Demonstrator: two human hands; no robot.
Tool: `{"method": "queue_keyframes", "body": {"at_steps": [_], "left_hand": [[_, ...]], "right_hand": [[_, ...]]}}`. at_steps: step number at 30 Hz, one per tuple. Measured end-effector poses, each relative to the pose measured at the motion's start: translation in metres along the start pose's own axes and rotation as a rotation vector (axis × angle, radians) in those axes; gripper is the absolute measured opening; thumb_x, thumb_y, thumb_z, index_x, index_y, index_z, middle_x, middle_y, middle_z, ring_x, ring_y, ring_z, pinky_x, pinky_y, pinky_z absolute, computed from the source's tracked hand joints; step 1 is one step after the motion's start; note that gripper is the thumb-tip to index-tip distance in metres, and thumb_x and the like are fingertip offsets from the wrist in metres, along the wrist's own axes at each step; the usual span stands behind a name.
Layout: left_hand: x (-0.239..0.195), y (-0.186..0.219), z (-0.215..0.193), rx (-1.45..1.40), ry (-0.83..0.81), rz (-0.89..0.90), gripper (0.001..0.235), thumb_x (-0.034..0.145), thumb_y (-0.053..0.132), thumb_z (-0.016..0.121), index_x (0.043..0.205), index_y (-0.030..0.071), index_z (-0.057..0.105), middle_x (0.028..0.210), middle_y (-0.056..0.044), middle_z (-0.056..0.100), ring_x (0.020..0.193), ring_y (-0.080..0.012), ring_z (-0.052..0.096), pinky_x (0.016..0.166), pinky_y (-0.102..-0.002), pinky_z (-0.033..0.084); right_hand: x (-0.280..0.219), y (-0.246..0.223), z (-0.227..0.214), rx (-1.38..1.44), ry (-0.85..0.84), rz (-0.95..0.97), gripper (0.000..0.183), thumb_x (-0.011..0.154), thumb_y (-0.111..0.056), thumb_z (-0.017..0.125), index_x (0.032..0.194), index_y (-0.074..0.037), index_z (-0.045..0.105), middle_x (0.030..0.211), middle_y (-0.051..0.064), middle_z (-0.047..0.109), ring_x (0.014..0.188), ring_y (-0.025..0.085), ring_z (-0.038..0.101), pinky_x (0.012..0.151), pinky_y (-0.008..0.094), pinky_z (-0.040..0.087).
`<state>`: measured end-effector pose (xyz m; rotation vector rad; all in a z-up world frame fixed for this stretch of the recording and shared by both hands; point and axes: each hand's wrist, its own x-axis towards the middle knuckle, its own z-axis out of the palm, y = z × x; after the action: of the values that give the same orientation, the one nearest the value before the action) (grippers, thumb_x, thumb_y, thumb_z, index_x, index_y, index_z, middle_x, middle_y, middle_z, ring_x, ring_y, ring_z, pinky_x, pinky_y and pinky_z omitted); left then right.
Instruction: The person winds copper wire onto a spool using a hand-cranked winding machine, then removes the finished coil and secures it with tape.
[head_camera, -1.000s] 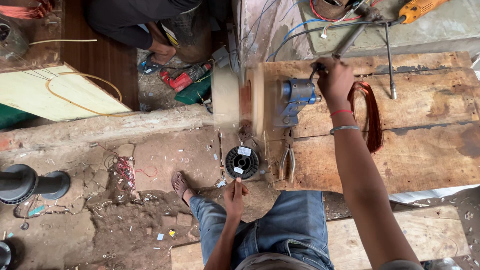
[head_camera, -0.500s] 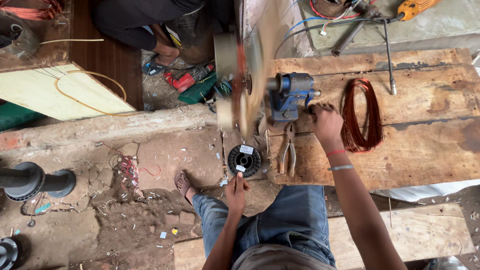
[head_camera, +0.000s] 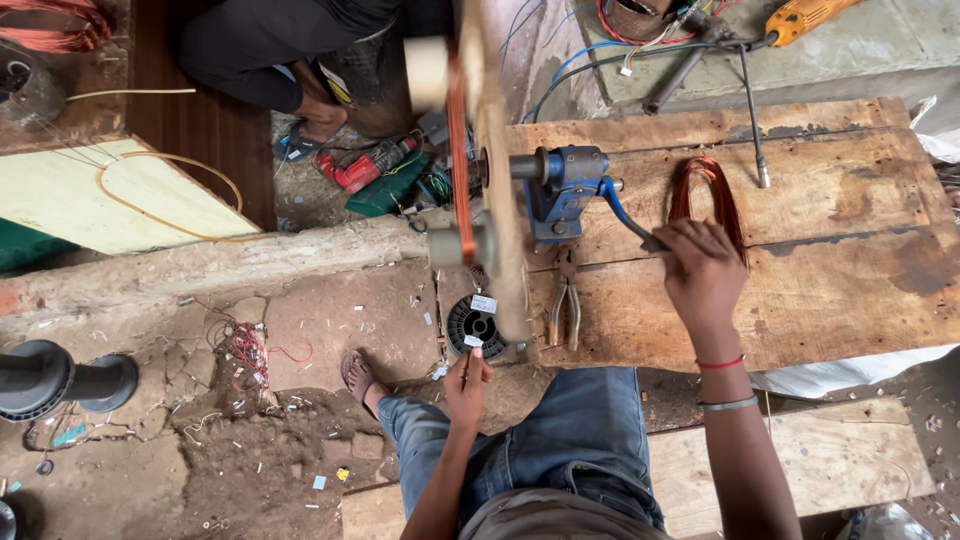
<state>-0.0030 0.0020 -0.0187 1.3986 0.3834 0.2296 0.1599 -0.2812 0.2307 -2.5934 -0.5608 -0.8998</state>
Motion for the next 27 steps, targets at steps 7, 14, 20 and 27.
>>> {"method": "queue_keyframes", "body": {"at_steps": [7, 14, 20, 27], "left_hand": [[-0.002, 0.000, -0.001, -0.170, -0.101, -0.016, 0.046, 0.105, 0.028, 0.058, 0.069, -0.001, 0.055, 0.066, -0.006, 0.060, 0.063, -0.0128, 0.056, 0.062, -0.031, 0.045], [-0.003, 0.014, 0.000, -0.135, -0.107, -0.056, 0.043, 0.102, 0.027, 0.058, 0.070, -0.001, 0.058, 0.065, -0.006, 0.059, 0.062, -0.0134, 0.052, 0.061, -0.031, 0.041], [-0.001, 0.004, -0.002, -0.155, -0.085, -0.046, 0.047, 0.105, 0.027, 0.057, 0.066, 0.001, 0.049, 0.062, -0.006, 0.053, 0.060, -0.0133, 0.052, 0.059, -0.031, 0.041], [0.003, 0.003, -0.005, -0.117, -0.066, -0.049, 0.051, 0.104, 0.027, 0.058, 0.062, 0.000, 0.048, 0.059, -0.006, 0.055, 0.055, -0.0121, 0.047, 0.054, -0.032, 0.037]], "right_hand": [[0.047, 0.030, 0.013, 0.129, 0.167, -0.017, 0.029, 0.094, 0.008, 0.063, 0.113, -0.008, 0.078, 0.118, 0.009, 0.078, 0.108, 0.025, 0.076, 0.114, 0.042, 0.055], [0.105, 0.039, 0.039, 0.173, 0.181, -0.061, 0.026, 0.088, 0.011, 0.068, 0.110, -0.002, 0.074, 0.111, 0.012, 0.076, 0.102, 0.030, 0.075, 0.109, 0.046, 0.055], [0.134, 0.057, 0.087, 0.086, 0.132, -0.030, 0.028, 0.082, 0.001, 0.077, 0.108, -0.009, 0.074, 0.105, 0.012, 0.075, 0.096, 0.036, 0.070, 0.087, 0.043, 0.055], [0.115, 0.088, 0.162, 0.014, -0.103, 0.185, 0.017, 0.090, -0.019, 0.087, 0.105, -0.023, 0.079, 0.091, 0.011, 0.075, 0.078, 0.032, 0.071, 0.064, 0.042, 0.054]]}}
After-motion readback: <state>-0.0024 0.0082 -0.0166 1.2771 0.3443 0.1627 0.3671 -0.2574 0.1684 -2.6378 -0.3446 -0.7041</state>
